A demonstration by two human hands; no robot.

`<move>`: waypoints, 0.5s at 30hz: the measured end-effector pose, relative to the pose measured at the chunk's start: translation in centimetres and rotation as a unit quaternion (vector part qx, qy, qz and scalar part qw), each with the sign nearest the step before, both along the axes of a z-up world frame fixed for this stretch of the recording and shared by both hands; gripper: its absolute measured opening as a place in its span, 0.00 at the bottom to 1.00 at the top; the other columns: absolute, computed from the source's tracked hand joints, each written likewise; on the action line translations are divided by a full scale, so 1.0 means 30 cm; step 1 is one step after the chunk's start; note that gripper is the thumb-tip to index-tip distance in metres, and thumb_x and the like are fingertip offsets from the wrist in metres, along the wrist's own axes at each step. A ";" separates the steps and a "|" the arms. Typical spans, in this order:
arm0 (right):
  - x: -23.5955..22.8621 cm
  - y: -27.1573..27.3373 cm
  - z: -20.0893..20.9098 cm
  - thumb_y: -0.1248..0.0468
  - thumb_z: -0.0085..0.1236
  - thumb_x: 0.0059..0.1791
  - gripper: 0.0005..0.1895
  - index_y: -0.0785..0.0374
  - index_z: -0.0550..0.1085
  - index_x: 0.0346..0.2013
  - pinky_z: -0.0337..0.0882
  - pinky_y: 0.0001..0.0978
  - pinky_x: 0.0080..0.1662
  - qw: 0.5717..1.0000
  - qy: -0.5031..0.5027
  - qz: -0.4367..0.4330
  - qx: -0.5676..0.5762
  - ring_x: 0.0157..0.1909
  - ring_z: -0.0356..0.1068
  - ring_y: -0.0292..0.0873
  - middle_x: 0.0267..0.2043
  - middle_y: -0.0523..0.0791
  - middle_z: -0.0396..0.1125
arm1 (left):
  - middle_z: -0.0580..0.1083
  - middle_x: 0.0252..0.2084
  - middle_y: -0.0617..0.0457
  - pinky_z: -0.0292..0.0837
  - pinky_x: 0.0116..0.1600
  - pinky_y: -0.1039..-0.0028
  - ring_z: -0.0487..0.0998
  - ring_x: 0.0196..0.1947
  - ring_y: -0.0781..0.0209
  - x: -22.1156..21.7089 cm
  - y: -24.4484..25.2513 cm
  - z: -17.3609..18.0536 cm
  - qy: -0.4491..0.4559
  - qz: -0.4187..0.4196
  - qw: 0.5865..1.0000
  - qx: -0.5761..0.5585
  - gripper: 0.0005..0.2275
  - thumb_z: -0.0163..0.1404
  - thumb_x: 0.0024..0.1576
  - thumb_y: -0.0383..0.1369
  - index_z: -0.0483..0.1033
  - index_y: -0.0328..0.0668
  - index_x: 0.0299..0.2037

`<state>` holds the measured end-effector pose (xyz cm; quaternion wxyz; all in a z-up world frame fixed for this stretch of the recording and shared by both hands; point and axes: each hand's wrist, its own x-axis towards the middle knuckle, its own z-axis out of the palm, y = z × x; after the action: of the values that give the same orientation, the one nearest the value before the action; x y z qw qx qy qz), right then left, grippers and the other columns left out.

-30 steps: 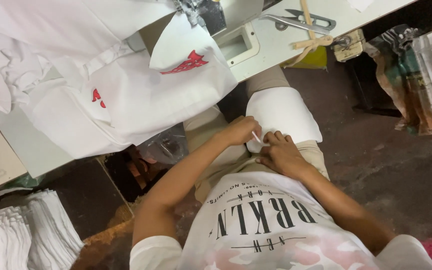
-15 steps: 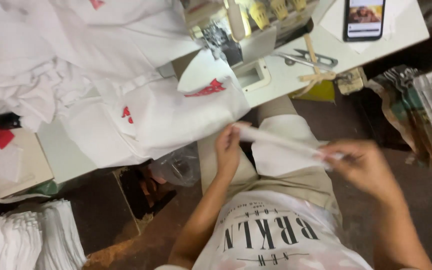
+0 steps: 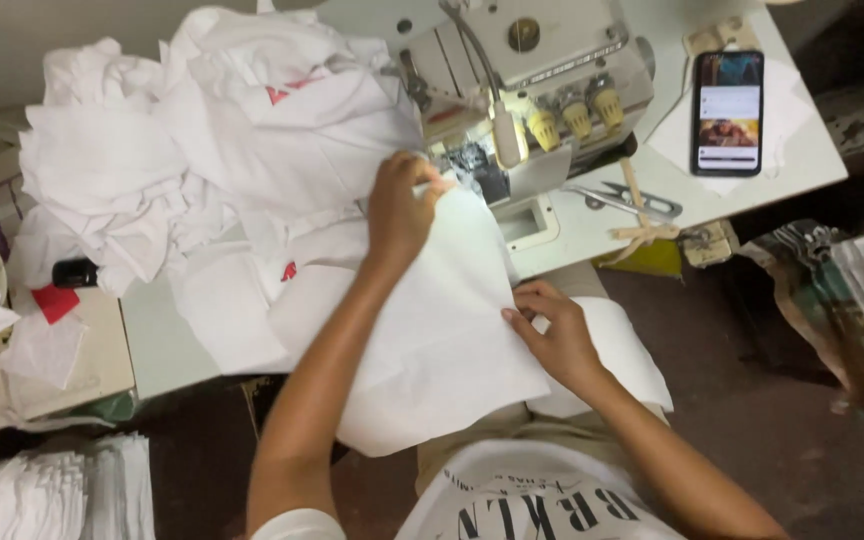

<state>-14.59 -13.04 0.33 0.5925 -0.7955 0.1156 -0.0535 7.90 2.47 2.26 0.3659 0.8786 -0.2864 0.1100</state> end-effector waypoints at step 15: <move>0.104 -0.045 -0.144 0.69 0.67 0.45 0.05 0.67 0.80 0.33 0.72 0.47 0.47 0.991 -0.041 0.121 -0.033 0.42 0.74 0.54 0.37 0.50 0.70 | 0.76 0.32 0.51 0.76 0.45 0.60 0.81 0.37 0.46 -0.203 0.043 0.165 0.088 -0.027 0.995 0.047 0.05 0.54 0.62 0.35 0.81 0.44 0.39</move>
<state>-11.47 -14.41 -3.99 0.5720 -0.8200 -0.0079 -0.0179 1.82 3.75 7.23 0.3506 0.8931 -0.2818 0.0086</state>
